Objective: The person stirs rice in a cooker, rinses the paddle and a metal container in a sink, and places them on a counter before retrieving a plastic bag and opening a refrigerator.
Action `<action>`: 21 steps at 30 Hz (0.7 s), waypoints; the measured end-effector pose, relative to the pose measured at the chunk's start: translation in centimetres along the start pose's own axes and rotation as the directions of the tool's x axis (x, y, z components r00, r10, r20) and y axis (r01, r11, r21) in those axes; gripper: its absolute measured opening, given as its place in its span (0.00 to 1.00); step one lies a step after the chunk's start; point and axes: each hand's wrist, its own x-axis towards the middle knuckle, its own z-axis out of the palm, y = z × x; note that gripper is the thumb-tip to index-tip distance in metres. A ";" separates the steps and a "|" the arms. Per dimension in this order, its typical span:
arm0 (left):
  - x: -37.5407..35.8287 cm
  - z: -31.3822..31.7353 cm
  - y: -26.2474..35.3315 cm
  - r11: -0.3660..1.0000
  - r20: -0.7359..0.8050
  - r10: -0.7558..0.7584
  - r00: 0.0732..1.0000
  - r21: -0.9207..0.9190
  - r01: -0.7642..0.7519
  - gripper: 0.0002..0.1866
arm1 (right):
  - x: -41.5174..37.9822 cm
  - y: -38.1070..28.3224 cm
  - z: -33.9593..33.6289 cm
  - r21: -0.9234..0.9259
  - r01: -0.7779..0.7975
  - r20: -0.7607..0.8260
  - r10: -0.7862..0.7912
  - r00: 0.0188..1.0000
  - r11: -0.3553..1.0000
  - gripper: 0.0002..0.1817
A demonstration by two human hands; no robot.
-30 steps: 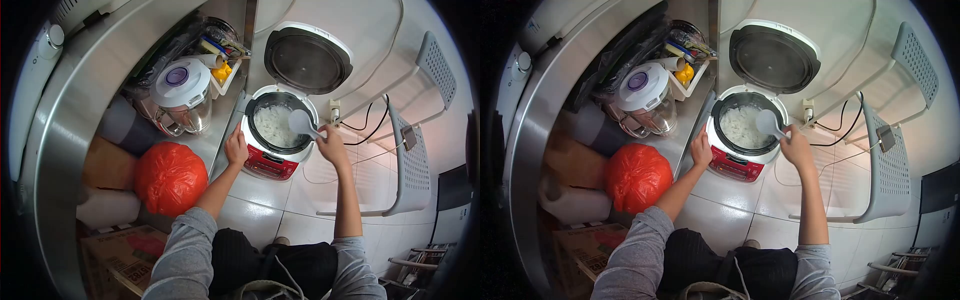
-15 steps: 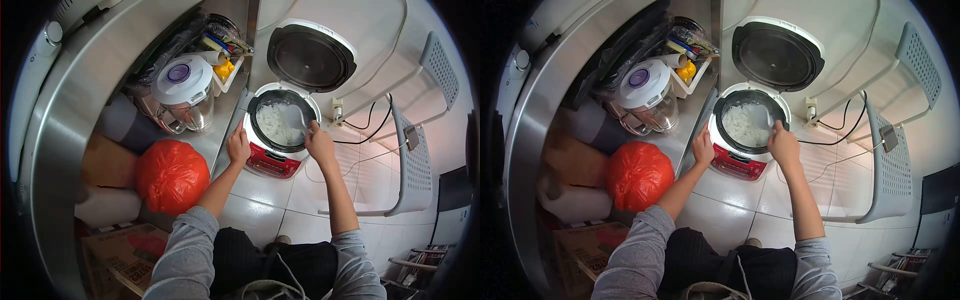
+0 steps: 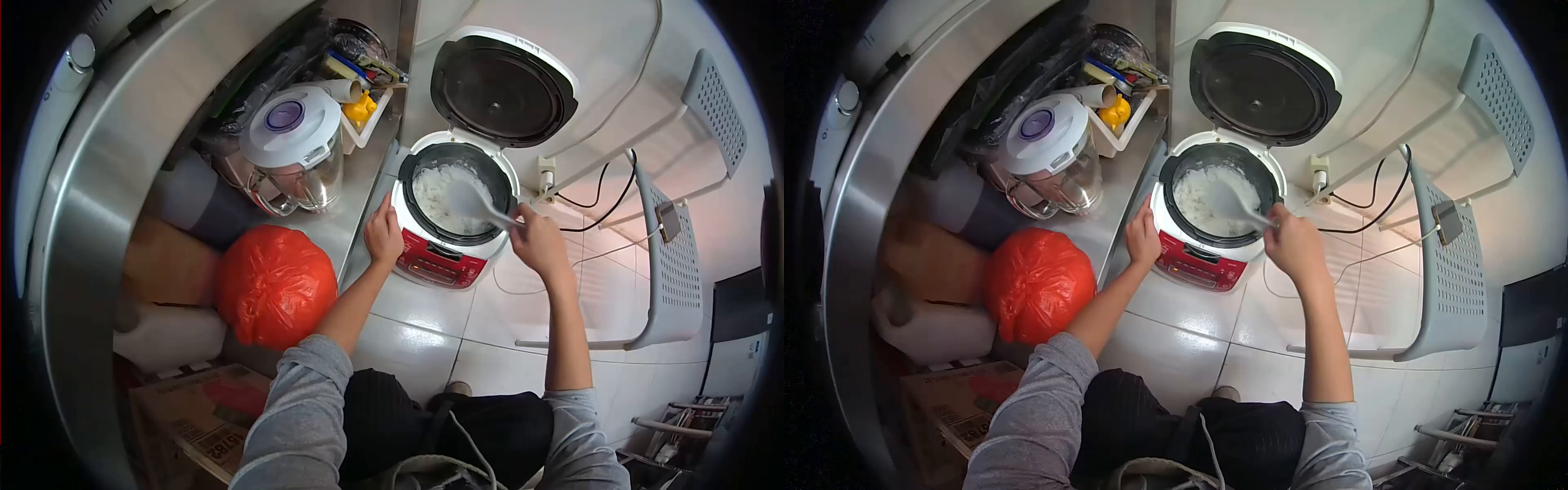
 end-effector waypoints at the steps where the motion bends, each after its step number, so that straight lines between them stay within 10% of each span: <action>1: 0.3 0.0 0.2 1.000 0.003 -0.008 1.000 -0.003 0.008 0.21 | 0.1 0.2 0.2 -0.005 0.002 0.001 -0.002 1.000 1.000 0.10; 3: 0.4 -0.1 0.3 1.000 -0.026 0.022 0.999 -0.017 -0.022 0.21 | 0.8 0.3 0.9 -0.236 -0.227 -0.142 0.197 0.970 0.945 0.09; 5: 0.3 -0.1 0.3 0.999 -0.028 0.034 0.999 0.018 -0.034 0.20 | 0.7 -0.4 0.7 0.120 -0.002 0.041 -0.003 0.999 0.993 0.07; 15: 0.4 -0.3 0.6 1.000 -0.005 -0.014 1.000 0.022 0.015 0.20 | 2.0 -0.4 2.3 -0.140 -0.213 -0.145 0.193 0.970 0.967 0.08; 21: 0.7 -0.2 0.3 1.000 -0.020 0.011 1.000 0.021 -0.011 0.20 | 2.3 -0.4 0.4 0.334 -0.239 0.212 0.175 0.962 0.912 0.11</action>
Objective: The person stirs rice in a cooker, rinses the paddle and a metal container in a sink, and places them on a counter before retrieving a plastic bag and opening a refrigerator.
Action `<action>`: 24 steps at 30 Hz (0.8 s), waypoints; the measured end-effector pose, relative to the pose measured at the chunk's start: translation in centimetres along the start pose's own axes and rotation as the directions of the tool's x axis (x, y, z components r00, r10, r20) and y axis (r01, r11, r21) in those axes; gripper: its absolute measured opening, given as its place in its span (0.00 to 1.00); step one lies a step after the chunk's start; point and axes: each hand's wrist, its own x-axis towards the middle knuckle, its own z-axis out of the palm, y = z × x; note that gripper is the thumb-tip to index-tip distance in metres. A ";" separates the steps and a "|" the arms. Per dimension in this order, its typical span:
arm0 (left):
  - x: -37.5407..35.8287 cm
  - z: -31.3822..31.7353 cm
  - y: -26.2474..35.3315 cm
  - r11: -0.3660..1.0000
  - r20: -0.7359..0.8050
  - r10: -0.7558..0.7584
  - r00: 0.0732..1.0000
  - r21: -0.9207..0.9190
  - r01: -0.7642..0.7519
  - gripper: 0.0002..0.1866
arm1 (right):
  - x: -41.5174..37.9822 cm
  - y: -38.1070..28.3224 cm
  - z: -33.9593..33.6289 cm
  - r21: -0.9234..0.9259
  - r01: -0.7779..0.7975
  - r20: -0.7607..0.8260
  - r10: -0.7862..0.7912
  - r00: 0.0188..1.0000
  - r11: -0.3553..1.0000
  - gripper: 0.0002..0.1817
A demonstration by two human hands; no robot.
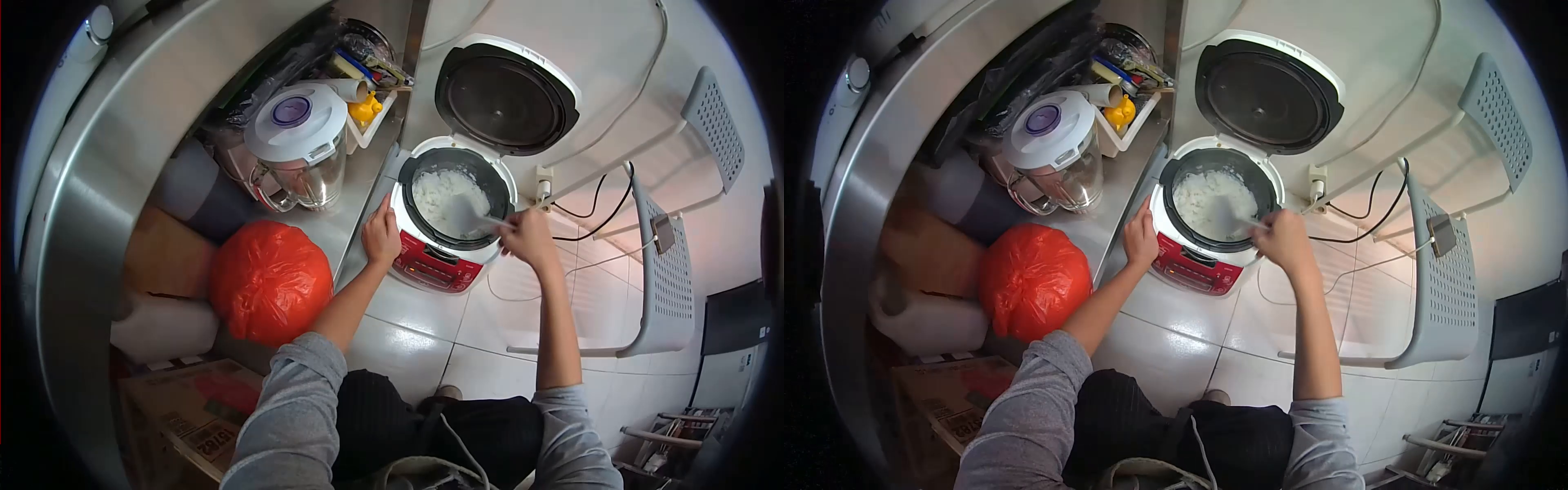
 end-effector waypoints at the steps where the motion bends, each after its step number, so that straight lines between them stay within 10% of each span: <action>1: -0.1 0.0 -0.1 1.000 -0.001 -0.008 1.000 -0.003 0.008 0.20 | -0.8 -1.7 -0.4 0.109 -0.088 0.127 0.074 0.989 0.990 0.11; 4: -0.5 -0.1 0.5 1.000 -0.007 -0.003 1.000 -0.029 0.003 0.20 | 0.4 0.4 0.7 -0.312 0.033 -0.257 -0.117 0.959 0.950 0.11; 5: -0.2 -0.3 0.7 1.000 0.021 -0.014 1.000 -0.016 0.015 0.21 | 0.3 0.9 -0.2 -0.043 -0.039 -0.076 0.035 0.996 0.998 0.11; 14: -0.5 -0.2 0.3 1.000 0.019 -0.022 1.000 -0.001 0.022 0.20 | -0.1 0.8 1.4 -0.301 0.022 -0.336 -0.128 0.933 0.953 0.11; 16: -0.4 -0.2 0.3 1.000 0.004 -0.001 1.000 0.017 0.001 0.20 | -0.5 -0.7 0.5 -0.030 -0.014 -0.104 0.011 0.995 0.999 0.11; 17: -0.5 -0.2 0.2 1.000 0.009 -0.012 1.000 0.014 0.012 0.20 | 0.4 2.6 2.4 -0.218 0.076 -0.291 -0.139 0.947 0.973 0.11; 24: -0.5 0.0 0.1 1.000 -0.011 0.015 1.000 -0.022 -0.016 0.20 | -0.7 0.0 0.5 -0.073 -0.002 -0.143 -0.008 0.990 0.997 0.09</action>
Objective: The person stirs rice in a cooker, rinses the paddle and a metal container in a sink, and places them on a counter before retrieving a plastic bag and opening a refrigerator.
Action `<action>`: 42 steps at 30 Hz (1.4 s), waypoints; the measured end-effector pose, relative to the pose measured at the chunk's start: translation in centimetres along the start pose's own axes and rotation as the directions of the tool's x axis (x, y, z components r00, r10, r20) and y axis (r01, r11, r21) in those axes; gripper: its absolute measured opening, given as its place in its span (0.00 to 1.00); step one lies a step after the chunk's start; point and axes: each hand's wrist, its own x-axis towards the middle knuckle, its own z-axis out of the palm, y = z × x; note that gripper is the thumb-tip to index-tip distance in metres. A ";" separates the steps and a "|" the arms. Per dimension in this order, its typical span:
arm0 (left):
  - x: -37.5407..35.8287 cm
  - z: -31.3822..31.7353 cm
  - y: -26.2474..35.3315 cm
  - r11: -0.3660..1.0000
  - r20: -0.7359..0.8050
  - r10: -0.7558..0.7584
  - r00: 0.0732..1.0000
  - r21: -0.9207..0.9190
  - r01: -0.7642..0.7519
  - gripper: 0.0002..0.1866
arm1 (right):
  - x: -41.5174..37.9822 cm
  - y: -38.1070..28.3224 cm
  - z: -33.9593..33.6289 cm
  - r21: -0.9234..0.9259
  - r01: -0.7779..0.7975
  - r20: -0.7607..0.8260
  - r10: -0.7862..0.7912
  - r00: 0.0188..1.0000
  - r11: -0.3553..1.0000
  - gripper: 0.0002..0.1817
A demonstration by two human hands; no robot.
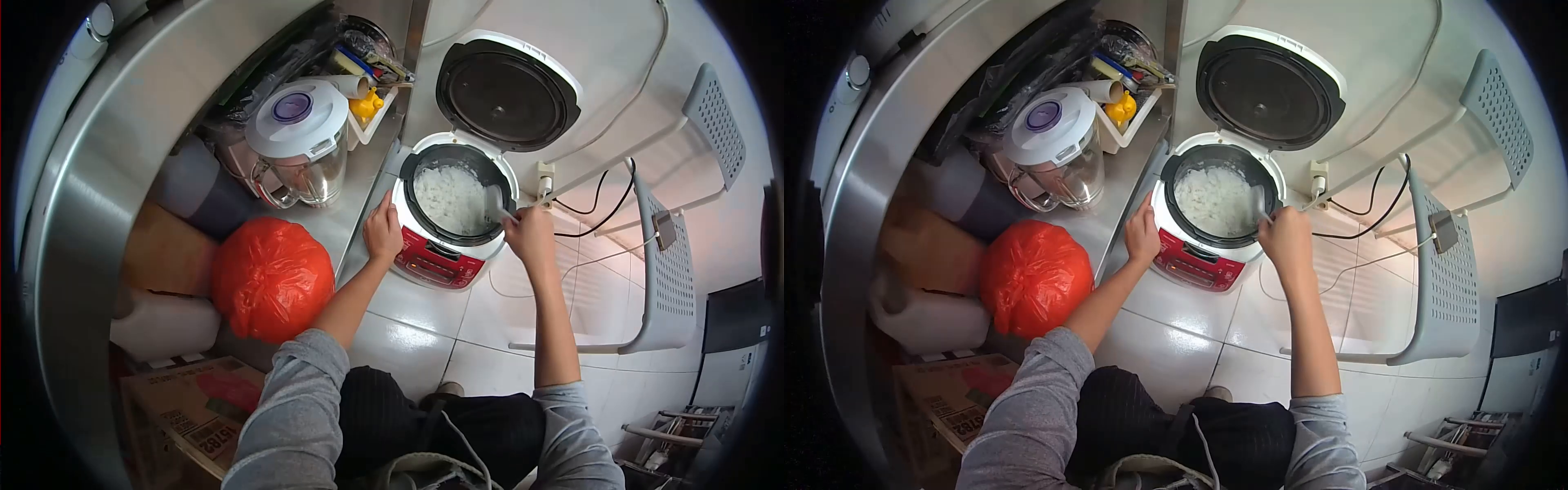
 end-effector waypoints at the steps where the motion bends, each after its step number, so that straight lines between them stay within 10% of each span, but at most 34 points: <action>1: 0.3 0.0 0.0 1.000 -0.004 0.004 1.000 0.001 -0.004 0.20 | 0.1 0.0 0.1 0.007 0.026 -0.013 -0.026 1.000 1.000 0.09; 16: 0.1 -0.6 1.0 0.998 0.050 -0.064 0.997 0.018 0.063 0.21 | 0.1 0.0 0.5 -0.206 0.061 -0.163 -0.096 0.982 0.977 0.09; 24: 0.1 -0.8 1.1 0.995 0.068 -0.092 0.993 0.036 0.090 0.21 | 0.5 -0.6 0.5 0.057 0.017 -0.024 -0.015 1.000 0.998 0.09; 27: 0.1 -0.6 0.8 0.998 0.059 -0.061 0.996 0.033 0.059 0.21 | 0.5 -0.3 0.5 -0.331 0.076 -0.270 -0.172 0.947 0.940 0.10; 30: 0.0 -0.8 1.2 0.997 0.059 -0.079 0.995 0.031 0.077 0.21 | 0.4 -1.6 -1.4 0.018 0.001 -0.067 0.000 0.998 1.000 0.10; 34: 0.4 -0.6 1.1 0.998 0.044 -0.056 0.997 0.031 0.055 0.21 | 0.6 -0.7 0.1 -0.276 0.053 -0.276 -0.131 0.952 0.960 0.11; 42: 0.0 -0.1 0.2 1.000 0.006 -0.004 1.000 0.003 0.004 0.20 | 1.8 0.2 1.1 -0.076 0.085 -0.219 -0.100 0.971 0.994 0.10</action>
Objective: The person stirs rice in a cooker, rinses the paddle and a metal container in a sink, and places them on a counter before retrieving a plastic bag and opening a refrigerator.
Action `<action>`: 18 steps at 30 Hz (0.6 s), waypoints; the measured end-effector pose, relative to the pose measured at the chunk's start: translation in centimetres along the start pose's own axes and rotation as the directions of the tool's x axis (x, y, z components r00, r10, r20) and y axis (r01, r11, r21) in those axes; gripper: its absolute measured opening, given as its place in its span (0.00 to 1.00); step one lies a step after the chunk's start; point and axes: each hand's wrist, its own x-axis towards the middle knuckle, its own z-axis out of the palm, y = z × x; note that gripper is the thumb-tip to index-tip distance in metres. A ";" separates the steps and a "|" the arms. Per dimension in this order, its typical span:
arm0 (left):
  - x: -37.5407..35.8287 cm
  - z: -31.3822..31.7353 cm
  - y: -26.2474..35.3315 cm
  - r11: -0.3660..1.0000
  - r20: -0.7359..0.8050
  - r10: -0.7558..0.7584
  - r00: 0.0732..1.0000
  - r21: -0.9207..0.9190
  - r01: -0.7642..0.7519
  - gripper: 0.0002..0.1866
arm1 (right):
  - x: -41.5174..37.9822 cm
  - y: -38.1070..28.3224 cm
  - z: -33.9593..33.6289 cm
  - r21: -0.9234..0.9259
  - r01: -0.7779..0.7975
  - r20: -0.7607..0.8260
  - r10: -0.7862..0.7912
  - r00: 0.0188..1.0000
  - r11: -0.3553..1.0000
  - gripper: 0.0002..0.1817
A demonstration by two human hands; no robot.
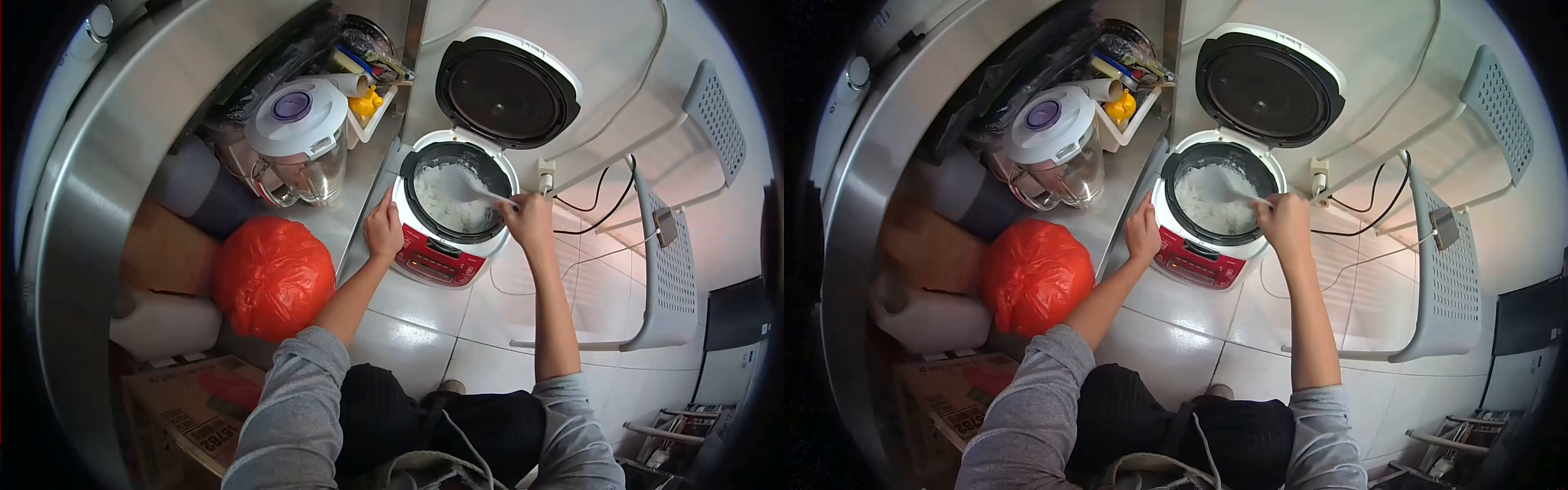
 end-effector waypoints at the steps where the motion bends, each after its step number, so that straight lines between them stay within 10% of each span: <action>1: 0.0 -0.2 0.2 0.998 0.049 -0.054 0.997 0.020 0.053 0.20 | -0.1 -0.1 -0.1 -0.135 0.046 -0.069 -0.056 0.996 0.990 0.11; 4: 0.1 0.0 -0.1 1.000 0.008 0.001 1.000 0.018 -0.001 0.20 | -0.1 -0.6 -1.0 0.132 -0.105 0.161 0.083 0.983 0.986 0.11; 8: 0.3 -0.1 0.3 1.000 0.008 -0.023 1.000 0.016 0.023 0.20 | -0.2 1.1 0.6 -0.089 0.003 -0.006 -0.004 1.000 0.996 0.11; 10: 0.1 -0.2 0.2 0.998 0.043 -0.053 0.998 0.041 0.051 0.20 | -0.5 -1.2 -0.8 0.103 -0.144 0.171 0.125 0.977 0.984 0.12; 13: 0.0 -0.1 0.0 1.000 0.011 -0.021 1.000 0.023 0.021 0.20 | 0.0 0.5 -0.5 -0.081 -0.023 -0.132 0.012 0.991 0.996 0.12; 18: 0.0 -0.2 0.4 1.000 0.011 -0.008 1.000 0.018 0.008 0.20 | 0.0 2.7 -1.3 0.065 -0.137 -0.145 0.146 0.979 0.988 0.14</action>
